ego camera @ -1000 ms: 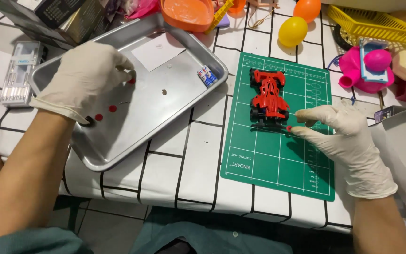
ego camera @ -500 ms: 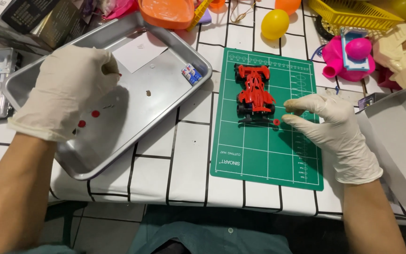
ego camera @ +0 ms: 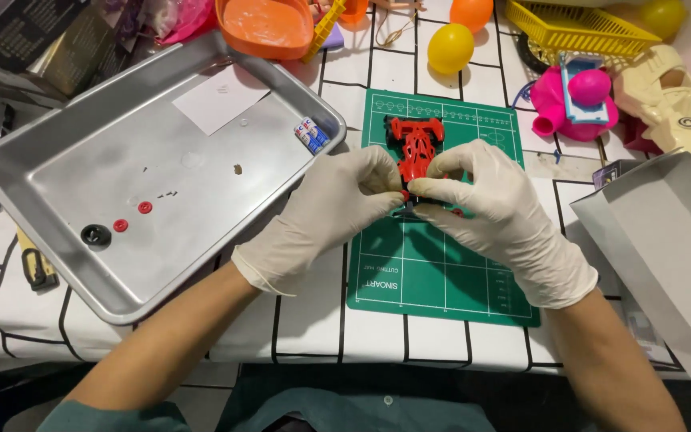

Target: Assembling a red toy car by fitting the body onto the chassis and using a screwdriver to secure parts.

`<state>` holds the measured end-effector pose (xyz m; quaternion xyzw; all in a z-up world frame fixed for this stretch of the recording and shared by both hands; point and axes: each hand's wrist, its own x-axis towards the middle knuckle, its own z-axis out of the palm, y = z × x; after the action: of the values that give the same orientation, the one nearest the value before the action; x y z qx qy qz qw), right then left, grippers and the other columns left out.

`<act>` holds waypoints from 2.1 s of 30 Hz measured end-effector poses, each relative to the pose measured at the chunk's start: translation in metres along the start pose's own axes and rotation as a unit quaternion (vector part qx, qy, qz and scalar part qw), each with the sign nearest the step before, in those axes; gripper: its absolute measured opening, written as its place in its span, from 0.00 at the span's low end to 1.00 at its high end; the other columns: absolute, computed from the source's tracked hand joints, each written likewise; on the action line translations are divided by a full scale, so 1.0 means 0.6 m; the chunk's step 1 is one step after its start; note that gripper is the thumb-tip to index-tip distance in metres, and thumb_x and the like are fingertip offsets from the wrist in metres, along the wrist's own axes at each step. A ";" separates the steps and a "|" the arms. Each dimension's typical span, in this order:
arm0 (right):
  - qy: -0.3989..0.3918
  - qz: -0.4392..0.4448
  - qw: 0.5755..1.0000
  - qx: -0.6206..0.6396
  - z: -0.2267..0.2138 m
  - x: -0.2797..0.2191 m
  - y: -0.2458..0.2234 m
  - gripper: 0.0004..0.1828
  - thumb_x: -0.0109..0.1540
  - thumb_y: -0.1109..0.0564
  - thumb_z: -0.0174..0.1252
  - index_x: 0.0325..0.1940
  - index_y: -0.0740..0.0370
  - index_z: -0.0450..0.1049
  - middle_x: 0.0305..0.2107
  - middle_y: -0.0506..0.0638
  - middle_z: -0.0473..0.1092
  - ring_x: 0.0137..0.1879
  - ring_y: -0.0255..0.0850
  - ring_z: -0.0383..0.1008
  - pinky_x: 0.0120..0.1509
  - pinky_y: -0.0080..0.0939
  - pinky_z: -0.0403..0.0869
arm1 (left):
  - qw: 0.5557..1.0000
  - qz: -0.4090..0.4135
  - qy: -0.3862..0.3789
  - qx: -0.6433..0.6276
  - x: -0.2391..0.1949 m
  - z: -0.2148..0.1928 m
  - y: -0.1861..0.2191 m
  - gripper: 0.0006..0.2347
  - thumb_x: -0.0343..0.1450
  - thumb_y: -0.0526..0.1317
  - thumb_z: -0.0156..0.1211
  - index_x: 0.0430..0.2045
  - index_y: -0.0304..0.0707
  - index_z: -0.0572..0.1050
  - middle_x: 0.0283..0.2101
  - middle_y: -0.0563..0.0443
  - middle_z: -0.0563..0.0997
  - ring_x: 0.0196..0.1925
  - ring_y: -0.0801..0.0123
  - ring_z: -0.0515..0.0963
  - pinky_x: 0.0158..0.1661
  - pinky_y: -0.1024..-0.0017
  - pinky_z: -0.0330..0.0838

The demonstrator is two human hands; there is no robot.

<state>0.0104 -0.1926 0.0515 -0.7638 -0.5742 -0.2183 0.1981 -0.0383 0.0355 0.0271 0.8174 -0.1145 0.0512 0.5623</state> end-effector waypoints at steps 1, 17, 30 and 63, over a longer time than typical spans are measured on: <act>0.008 0.005 1.000 -0.010 0.004 -0.002 0.000 0.17 0.62 0.60 0.73 0.53 0.60 0.77 0.42 0.57 0.73 0.45 0.52 0.74 0.46 0.52 0.75 | 1.000 -0.003 -0.001 0.003 0.001 0.001 -0.004 0.08 0.64 0.34 0.71 0.28 0.46 0.75 0.30 0.60 0.84 0.31 0.79 0.82 0.36 0.79 0.78; 0.033 -0.008 0.998 -0.055 0.029 -0.006 -0.020 0.12 0.66 0.59 0.70 0.50 0.55 0.75 0.45 0.53 0.74 0.41 0.50 0.71 0.43 0.51 0.66 | 0.997 -0.054 -0.047 -0.009 -0.013 -0.002 0.004 0.11 0.64 0.35 0.70 0.35 0.50 0.74 0.27 0.55 0.86 0.30 0.77 0.84 0.35 0.78 0.79; -0.052 0.034 0.995 -0.076 0.047 -0.008 -0.017 0.10 0.61 0.51 0.72 0.42 0.53 0.80 0.42 0.50 0.69 0.41 0.51 0.66 0.41 0.52 0.62 | 0.964 -0.081 -0.101 0.232 -0.006 -0.002 -0.024 0.16 0.70 0.44 0.62 0.52 0.57 0.78 0.42 0.60 0.88 0.46 0.65 0.86 0.46 0.63 0.77; -0.096 0.065 0.987 -0.107 0.044 0.005 -0.024 0.10 0.56 0.53 0.73 0.38 0.48 0.79 0.43 0.45 0.67 0.48 0.46 0.70 0.52 0.49 0.66 | 0.981 -0.090 -0.098 0.142 -0.015 0.002 -0.017 0.20 0.69 0.37 0.61 0.58 0.47 0.73 0.39 0.52 0.88 0.45 0.61 0.87 0.45 0.59 0.80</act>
<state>0.0000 -0.1719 0.0320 -0.8339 -0.5128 -0.1908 0.0726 -0.0447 0.0393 0.0155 0.8971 -0.0865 -0.0647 0.4284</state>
